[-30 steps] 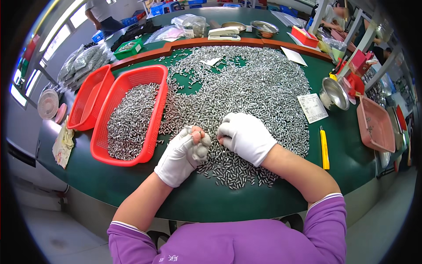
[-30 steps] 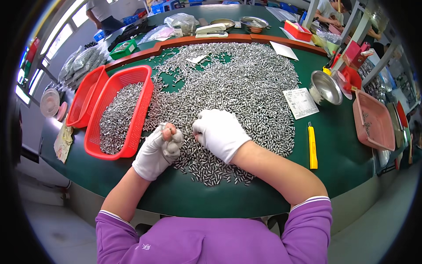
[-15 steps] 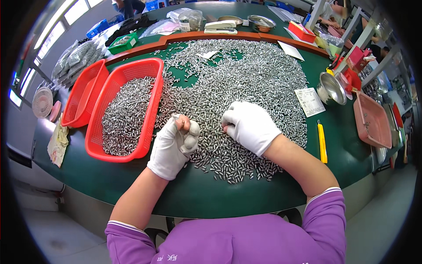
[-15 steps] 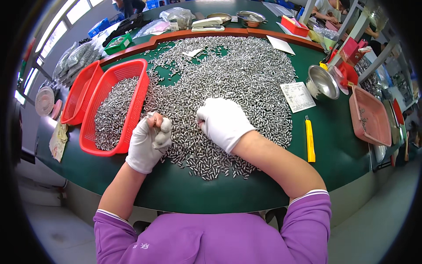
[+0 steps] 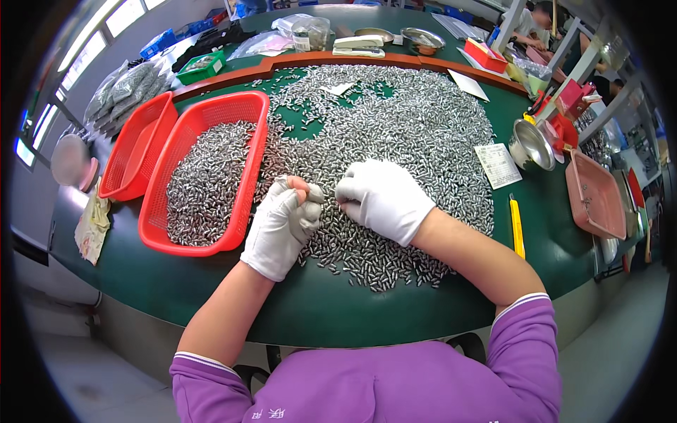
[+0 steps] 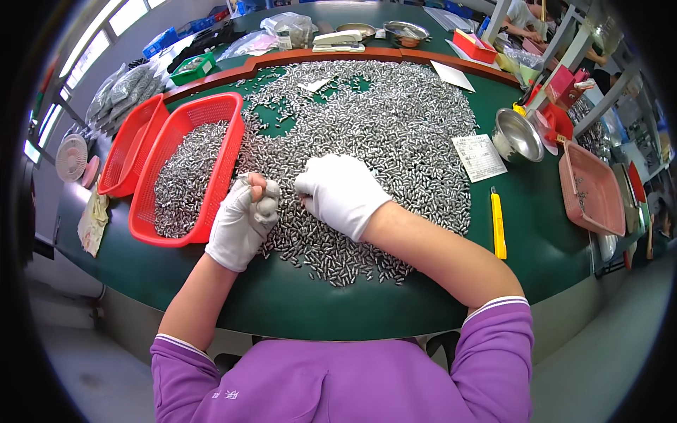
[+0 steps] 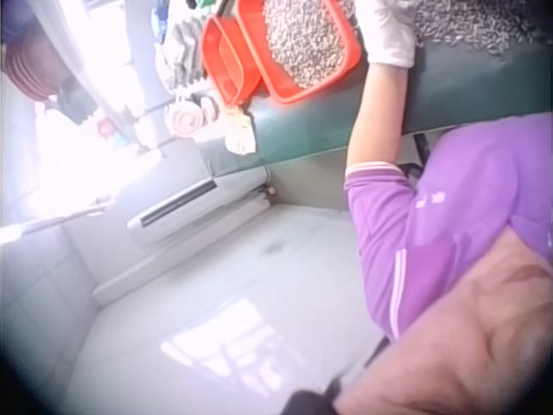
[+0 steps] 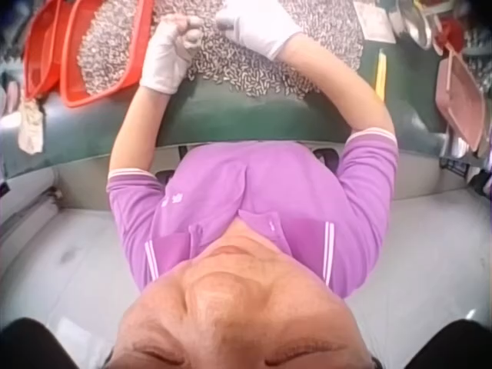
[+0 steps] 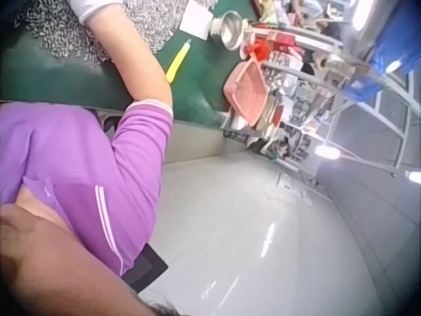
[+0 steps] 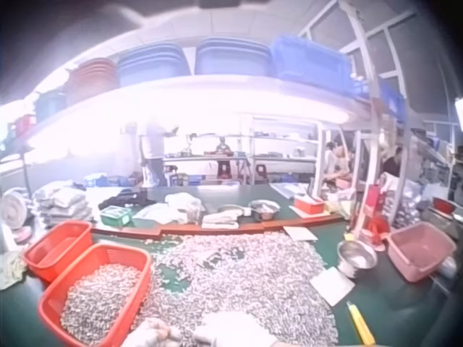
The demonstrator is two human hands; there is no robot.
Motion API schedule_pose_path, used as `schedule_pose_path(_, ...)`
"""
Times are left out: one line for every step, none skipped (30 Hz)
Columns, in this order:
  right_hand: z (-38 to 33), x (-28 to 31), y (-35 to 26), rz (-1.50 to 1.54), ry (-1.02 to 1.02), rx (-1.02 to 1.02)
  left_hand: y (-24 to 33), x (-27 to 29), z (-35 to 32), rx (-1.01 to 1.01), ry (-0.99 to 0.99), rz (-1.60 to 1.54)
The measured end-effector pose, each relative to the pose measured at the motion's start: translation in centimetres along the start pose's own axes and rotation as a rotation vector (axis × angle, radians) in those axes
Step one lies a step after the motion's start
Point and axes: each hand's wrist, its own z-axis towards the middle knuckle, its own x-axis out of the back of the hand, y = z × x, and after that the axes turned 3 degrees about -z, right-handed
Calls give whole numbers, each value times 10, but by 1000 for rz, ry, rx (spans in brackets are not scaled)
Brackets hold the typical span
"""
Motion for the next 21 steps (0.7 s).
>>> schedule_pose_path(-2,-2,2,33,22,-27,0,-4,-1,9,23,21)
schedule_pose_path(-5,-4,3,136,91,-43,0,-5,-2,29,43,50)
schedule_pose_path(-6,1,0,339,60,-157,0,-6,-4,41,70,83)
schedule_pose_path(-6,8,-4,541,25,-275,-1,-7,-5,72,26,112)
schedule_pose_path(-5,14,-4,757,-79,-392,-1,-12,-7,103,30,148)
schedule_pose_path(-6,20,-6,889,-97,-433,-2,-14,-9,157,45,171)
schedule_pose_path(-8,23,-7,1022,-115,-473,-3,-17,-10,170,34,214)
schedule_pose_path(-8,19,-6,1197,-153,-438,-4,-21,-12,185,24,258)
schedule_pose_path(-8,18,-7,1199,-153,-436,-4,-25,-14,198,44,272)
schedule_pose_path(-8,17,-10,1261,-146,-449,-4,-25,-13,199,46,274)
schedule_pose_path(-8,15,-12,1323,-139,-463,-3,-23,-13,208,46,289)
schedule_pose_path(-8,14,-12,1316,-112,-451,-3,-23,-12,220,41,304)
schedule_pose_path(-8,14,-11,1291,-115,-453,-4,-23,-11,224,37,306)
schedule_pose_path(-7,15,-11,1265,-118,-455,-4,-23,-11,212,39,300)
schedule_pose_path(-6,13,-11,1230,-91,-464,-4,-23,-11,196,45,296)
schedule_pose_path(-6,11,-8,955,-17,-404,-4,-20,-10,185,56,302)
schedule_pose_path(-5,10,-3,679,53,-341,-4,-21,-11,184,55,306)
schedule_pose_path(-6,13,3,420,126,-201,-4,-25,-11,164,73,306)
schedule_pose_path(-8,12,7,236,121,-138,-5,-27,-11,142,90,306)
schedule_pose_path(-11,10,13,52,114,-75,-5,-27,-10,140,86,298)
schedule_pose_path(-13,5,14,66,40,-71,-6,-26,-10,140,83,300)
